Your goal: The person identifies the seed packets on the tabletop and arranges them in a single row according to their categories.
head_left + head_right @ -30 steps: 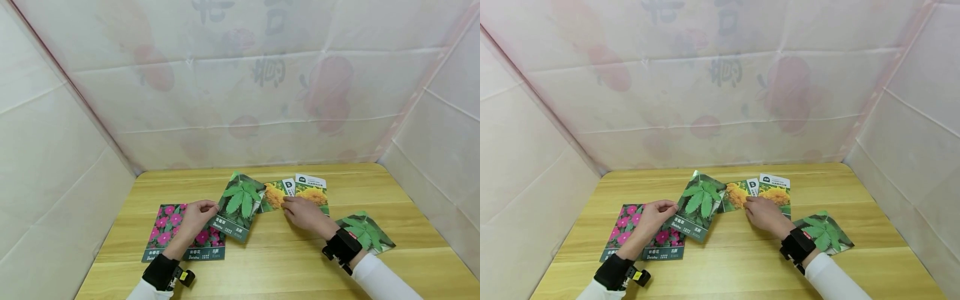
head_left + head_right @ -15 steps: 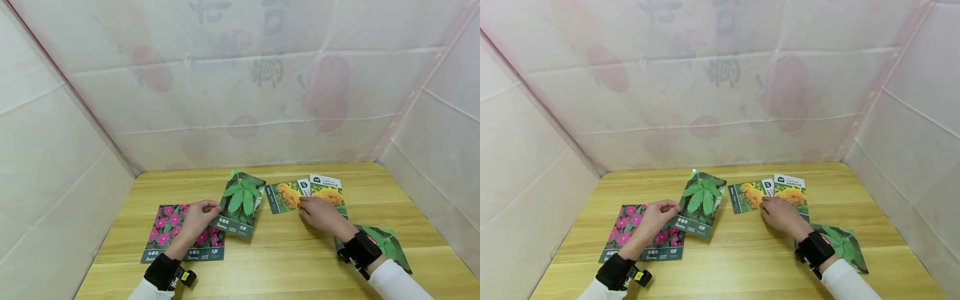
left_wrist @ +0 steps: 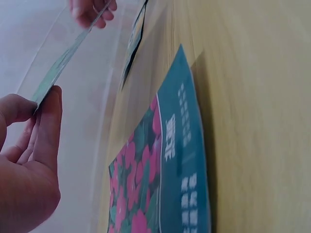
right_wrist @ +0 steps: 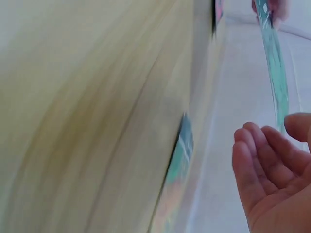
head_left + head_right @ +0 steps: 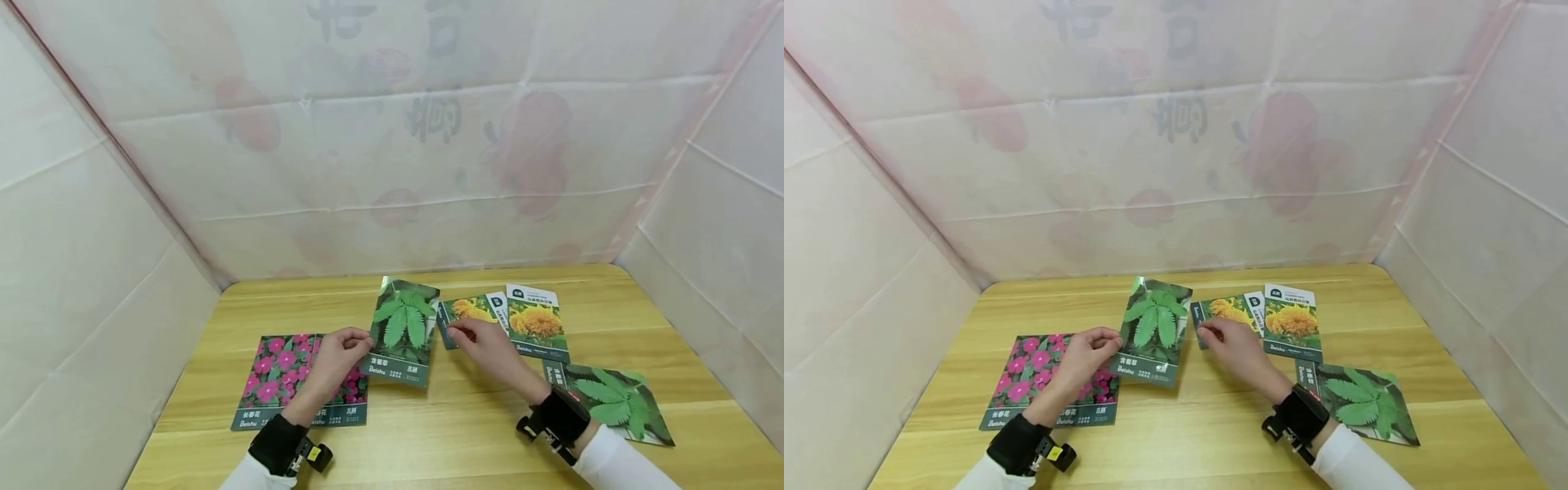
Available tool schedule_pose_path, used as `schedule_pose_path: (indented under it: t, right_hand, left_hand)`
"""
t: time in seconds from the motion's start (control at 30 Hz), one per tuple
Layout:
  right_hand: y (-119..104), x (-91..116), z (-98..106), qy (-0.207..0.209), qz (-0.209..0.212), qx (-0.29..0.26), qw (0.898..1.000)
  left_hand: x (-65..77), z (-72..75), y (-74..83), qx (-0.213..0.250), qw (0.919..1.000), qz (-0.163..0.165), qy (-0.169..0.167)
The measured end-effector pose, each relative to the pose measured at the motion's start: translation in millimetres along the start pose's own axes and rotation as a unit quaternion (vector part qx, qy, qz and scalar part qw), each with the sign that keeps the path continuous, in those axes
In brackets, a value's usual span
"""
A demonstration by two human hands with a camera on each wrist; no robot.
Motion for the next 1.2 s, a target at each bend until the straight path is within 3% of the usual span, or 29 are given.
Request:
schedule_pose_path:
  t: [0.17,0.4,0.7,0.83,1.2]
  right_hand:
    - [4.1,-5.4,-12.2,0.001,-0.063,-0.102,0.993]
    - [6.0,-12.9,-21.0,0.012,-0.103,-0.215,0.971]
    - [3.0,-15.6,-22.6,0.034,-0.141,-0.256,0.956]
    - [4.1,-15.3,-23.9,0.026,-0.144,-0.257,0.955]
    - [8.2,-10.2,-25.2,-0.004,-0.155,-0.264,0.952]
  left_hand:
    - [0.0,-6.7,-0.9,0.019,0.9996,0.001,-0.021]
    - [-0.9,-11.8,-2.9,0.034,0.9988,0.01,-0.033]
    - [-0.2,-12.5,-4.1,0.022,0.9992,0.002,-0.033]
    - [-0.5,-11.1,-5.4,0.023,0.9991,0.008,-0.035]
    - [-0.8,8.1,-5.5,0.092,0.9956,-0.006,-0.015]
Point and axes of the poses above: each hand's wrist, its own x-axis away from the middle knuckle, its own z-axis out of the back of the hand, y = z × x, the point moved 4 cm from there along -x, towards the middle knuckle, and after that the axes turned 15 degrees about -x, right-handed, at the moved point
